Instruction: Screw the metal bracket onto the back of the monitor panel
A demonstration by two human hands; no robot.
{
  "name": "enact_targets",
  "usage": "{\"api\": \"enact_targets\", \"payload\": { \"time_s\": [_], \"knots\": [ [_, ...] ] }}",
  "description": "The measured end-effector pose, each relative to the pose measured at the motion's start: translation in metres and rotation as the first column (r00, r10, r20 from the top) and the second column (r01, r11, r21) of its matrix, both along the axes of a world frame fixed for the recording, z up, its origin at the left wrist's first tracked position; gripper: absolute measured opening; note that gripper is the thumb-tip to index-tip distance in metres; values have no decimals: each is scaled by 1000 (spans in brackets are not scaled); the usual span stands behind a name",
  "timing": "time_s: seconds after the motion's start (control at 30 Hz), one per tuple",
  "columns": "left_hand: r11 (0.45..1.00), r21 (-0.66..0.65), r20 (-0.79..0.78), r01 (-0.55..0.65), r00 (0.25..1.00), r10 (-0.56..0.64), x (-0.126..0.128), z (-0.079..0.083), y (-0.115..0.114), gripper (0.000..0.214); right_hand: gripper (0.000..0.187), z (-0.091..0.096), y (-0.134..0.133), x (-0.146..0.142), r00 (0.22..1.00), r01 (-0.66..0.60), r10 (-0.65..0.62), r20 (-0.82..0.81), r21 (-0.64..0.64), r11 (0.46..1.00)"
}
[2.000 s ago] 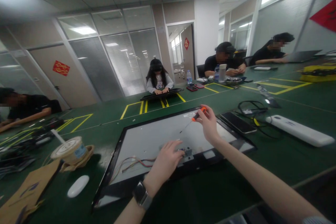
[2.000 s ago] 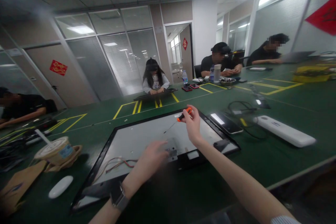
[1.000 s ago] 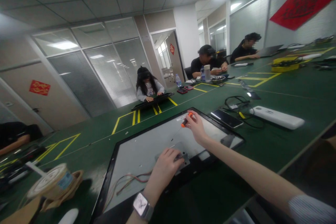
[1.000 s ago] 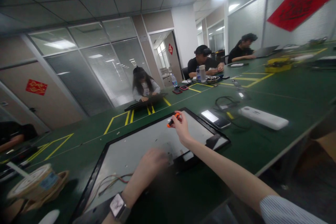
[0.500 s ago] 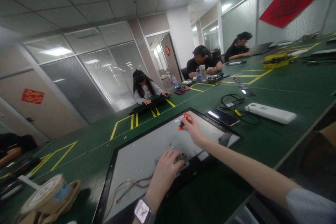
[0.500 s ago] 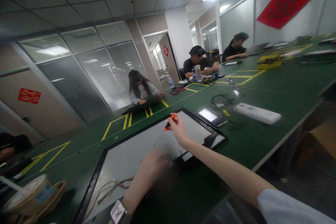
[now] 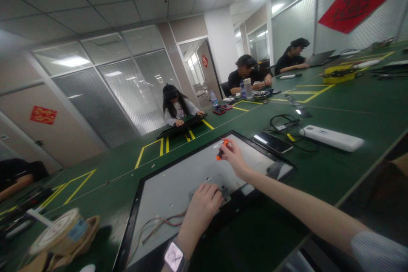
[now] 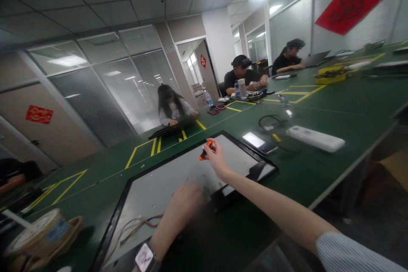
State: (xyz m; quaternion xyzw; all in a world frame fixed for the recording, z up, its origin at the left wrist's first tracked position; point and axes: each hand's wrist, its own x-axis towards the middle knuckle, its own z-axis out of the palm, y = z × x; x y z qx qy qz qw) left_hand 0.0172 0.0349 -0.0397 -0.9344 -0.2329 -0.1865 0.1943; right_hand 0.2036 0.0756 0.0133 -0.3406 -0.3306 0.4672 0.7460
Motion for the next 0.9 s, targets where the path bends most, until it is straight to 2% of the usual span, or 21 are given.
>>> {"api": "enact_targets", "payload": {
  "time_s": [0.2, 0.37, 0.7, 0.9],
  "knots": [
    [995, -102, 100, 6, 995, 5, -5, -1, 3, 8, 43, 0, 0, 0, 1000, -10, 10, 1, -3, 1000],
    [996, -75, 144, 39, 989, -28, -6, -1, 2, 13, 44, -1, 1, 0, 1000, -8, 8, 5, -6, 1000],
    [999, -34, -33, 26, 999, -27, -5, 5, -3, 10, 42, -3, 1, 0, 1000, -17, 17, 16, 1, 1000],
    [999, -18, -34, 29, 999, -30, -5, 4, -2, 11, 43, -4, 1, -1, 1000, -18, 18, 14, 4, 1000]
  ]
}}
